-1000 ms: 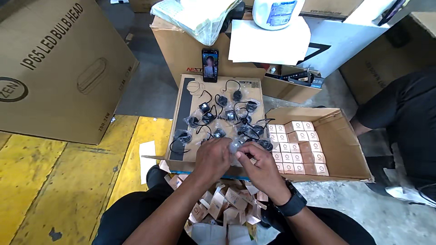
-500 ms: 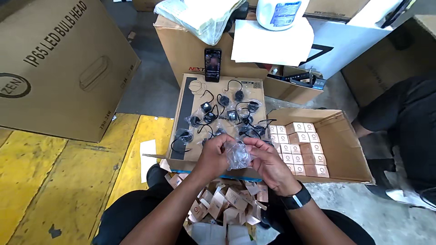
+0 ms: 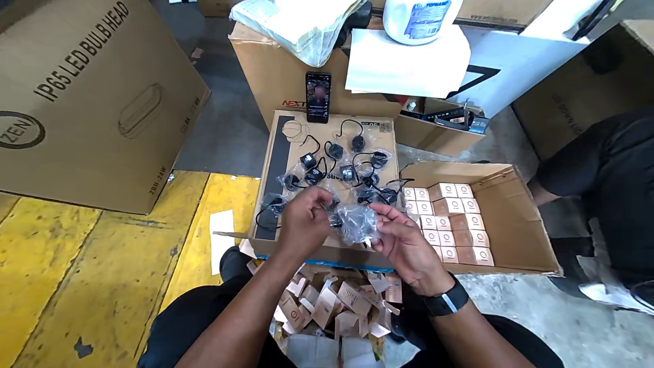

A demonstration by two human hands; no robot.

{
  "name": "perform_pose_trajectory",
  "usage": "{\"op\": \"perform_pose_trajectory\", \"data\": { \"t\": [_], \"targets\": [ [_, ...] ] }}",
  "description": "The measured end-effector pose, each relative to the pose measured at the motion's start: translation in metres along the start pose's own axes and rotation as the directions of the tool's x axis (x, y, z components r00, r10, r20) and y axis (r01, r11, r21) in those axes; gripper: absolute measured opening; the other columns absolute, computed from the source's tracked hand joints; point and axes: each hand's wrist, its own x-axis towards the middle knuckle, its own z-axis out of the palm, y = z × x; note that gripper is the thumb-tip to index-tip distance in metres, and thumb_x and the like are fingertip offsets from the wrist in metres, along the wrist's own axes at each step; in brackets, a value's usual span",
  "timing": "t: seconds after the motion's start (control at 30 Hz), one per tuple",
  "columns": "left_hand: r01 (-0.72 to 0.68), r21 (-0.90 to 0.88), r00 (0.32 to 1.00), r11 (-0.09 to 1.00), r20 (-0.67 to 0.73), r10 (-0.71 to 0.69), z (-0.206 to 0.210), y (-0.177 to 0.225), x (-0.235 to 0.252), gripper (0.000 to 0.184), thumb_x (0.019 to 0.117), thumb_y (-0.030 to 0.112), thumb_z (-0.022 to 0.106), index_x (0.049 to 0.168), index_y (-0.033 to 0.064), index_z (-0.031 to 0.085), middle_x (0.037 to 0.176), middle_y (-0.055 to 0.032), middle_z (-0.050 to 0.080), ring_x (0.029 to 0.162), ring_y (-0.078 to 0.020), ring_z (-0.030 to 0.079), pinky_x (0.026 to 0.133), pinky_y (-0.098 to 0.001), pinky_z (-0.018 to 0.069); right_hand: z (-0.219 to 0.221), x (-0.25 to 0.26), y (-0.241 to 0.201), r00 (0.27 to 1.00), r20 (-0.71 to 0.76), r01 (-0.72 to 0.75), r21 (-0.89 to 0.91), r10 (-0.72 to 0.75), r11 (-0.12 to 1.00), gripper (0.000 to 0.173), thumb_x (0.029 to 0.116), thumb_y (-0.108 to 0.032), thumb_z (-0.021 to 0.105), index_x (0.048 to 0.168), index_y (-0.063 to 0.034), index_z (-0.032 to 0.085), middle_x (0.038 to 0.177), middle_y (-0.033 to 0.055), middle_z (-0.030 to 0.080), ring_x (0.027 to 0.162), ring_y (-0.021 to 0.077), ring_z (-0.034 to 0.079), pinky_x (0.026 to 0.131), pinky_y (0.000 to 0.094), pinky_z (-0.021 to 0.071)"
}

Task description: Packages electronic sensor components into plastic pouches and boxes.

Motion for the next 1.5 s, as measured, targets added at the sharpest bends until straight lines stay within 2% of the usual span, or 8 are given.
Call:
{"op": "perform_pose_trajectory", "data": {
  "t": [0.23, 0.4, 0.53, 0.7, 0.87, 1.07, 1.27, 1.5],
  "targets": [
    [0.194, -0.256, 0.973, 0.947, 0.175, -0.152, 0.009, 0.005, -0.002, 0.027, 0.0913, 0.015, 0.074, 0.113, 0.0037, 0.063, 0.089, -0.0047, 0.070, 0.072, -0.0121, 0.067, 0.066, -0.0272, 0.0579, 0.002, 0.000, 0.001, 0.997, 0.066, -0.049, 0.064, 0.045, 0.997, 0.036, 0.0958, 0.002, 0.045, 0.130, 0.0005, 0.056, 0.093, 0.0124, 0.066, 0.069, 0.0144, 0.063, 0.061, 0.0288, 0.0560],
    [0.066, 0.286, 0.990, 0.956, 0.098, -0.098, 0.013, 0.001, -0.006, 0.015, 0.0944, 0.025, 0.061, 0.097, 0.0140, 0.071, 0.074, 0.0043, 0.065, 0.066, -0.0082, 0.062, 0.062, -0.0322, 0.0536, 0.003, 0.001, 0.007, 0.991, -0.111, 0.046, -0.214, -0.071, 0.976, 0.032, 0.1058, -0.015, 0.052, 0.133, 0.0007, 0.056, 0.109, 0.0128, 0.069, 0.090, 0.0196, 0.069, 0.075, 0.0344, 0.0587],
    [-0.035, 0.507, 0.991, 0.861, 0.130, -0.036, 0.014, 0.002, -0.010, 0.023, 0.0961, 0.027, 0.055, 0.099, 0.0124, 0.072, 0.078, -0.0019, 0.068, 0.072, -0.0183, 0.066, 0.067, -0.0439, 0.0554, 0.000, -0.006, 0.009, 0.913, 0.093, 0.373, -0.588, -0.398, 0.718, 0.068, 0.0941, -0.048, 0.066, 0.136, 0.0028, 0.052, 0.104, 0.0074, 0.068, 0.094, 0.0176, 0.067, 0.081, 0.0341, 0.0582],
    [-0.099, 0.516, 0.958, 0.851, 0.279, -0.058, 0.013, 0.015, -0.018, 0.028, 0.0956, 0.020, 0.058, 0.120, 0.0119, 0.070, 0.101, -0.0094, 0.073, 0.094, -0.0275, 0.071, 0.080, -0.0509, 0.0574, 0.001, -0.003, 0.015, 0.905, 0.166, 0.416, -0.545, -0.393, 0.728, 0.042, 0.0949, -0.005, 0.060, 0.135, 0.0056, 0.053, 0.088, 0.0063, 0.068, 0.076, 0.0159, 0.067, 0.072, 0.0336, 0.0589],
    [-0.187, 0.529, 0.815, 0.827, 0.554, -0.170, -0.002, 0.039, -0.039, 0.029, 0.0924, 0.008, 0.063, 0.121, 0.0055, 0.066, 0.106, -0.0206, 0.071, 0.103, -0.0426, 0.068, 0.084, -0.0636, 0.0518, -0.012, 0.019, 0.010, 0.907, 0.060, 0.378, -0.554, -0.417, 0.742, 0.034, 0.1005, -0.010, 0.049, 0.129, 0.0059, 0.056, 0.091, 0.0079, 0.070, 0.080, 0.0174, 0.069, 0.075, 0.0347, 0.0603],
    [-0.253, 0.451, 0.682, 0.856, 0.711, -0.172, -0.009, 0.055, -0.067, 0.012, 0.0923, 0.003, 0.065, 0.104, -0.0007, 0.069, 0.103, -0.0224, 0.070, 0.100, -0.0441, 0.066, 0.082, -0.0645, 0.0503, 0.012, 0.069, 0.027, 0.901, 0.248, 0.362, -0.883, -0.357, 0.300, 0.034, 0.1000, -0.019, 0.060, 0.127, 0.0023, 0.063, 0.104, 0.0107, 0.070, 0.089, 0.0138, 0.068, 0.081, 0.0326, 0.0582],
    [-0.241, 0.452, 0.600, 0.859, 0.765, -0.235, -0.022, 0.058, -0.065, 0.015, 0.0934, 0.005, 0.065, 0.107, -0.0009, 0.068, 0.108, -0.0220, 0.069, 0.105, -0.0436, 0.065, 0.081, -0.0641, 0.0504, 0.089, 0.168, 0.018, 0.970, 0.108, 0.061, -0.975, -0.219, -0.212, 0.048, 0.1018, -0.037, 0.057, 0.133, -0.0007, 0.063, 0.133, 0.0237, 0.062, 0.117, 0.0389, 0.064, 0.099, 0.0600, 0.0505],
    [-0.199, 0.428, 0.603, 0.882, 0.763, -0.234, -0.029, 0.054, -0.054, 0.015, 0.0923, 0.008, 0.069, 0.104, -0.0010, 0.068, 0.107, -0.0223, 0.067, 0.106, -0.0434, 0.063, 0.080, -0.0638, 0.0491, 0.115, 0.205, 0.013, 0.977, -0.065, -0.101, -0.979, -0.203, -0.175, 0.034, 0.1005, -0.025, 0.053, 0.102, 0.0035, 0.070, 0.099, 0.0248, 0.070, 0.096, 0.0399, 0.068, 0.086, 0.0633, 0.0508]
  ]
}}
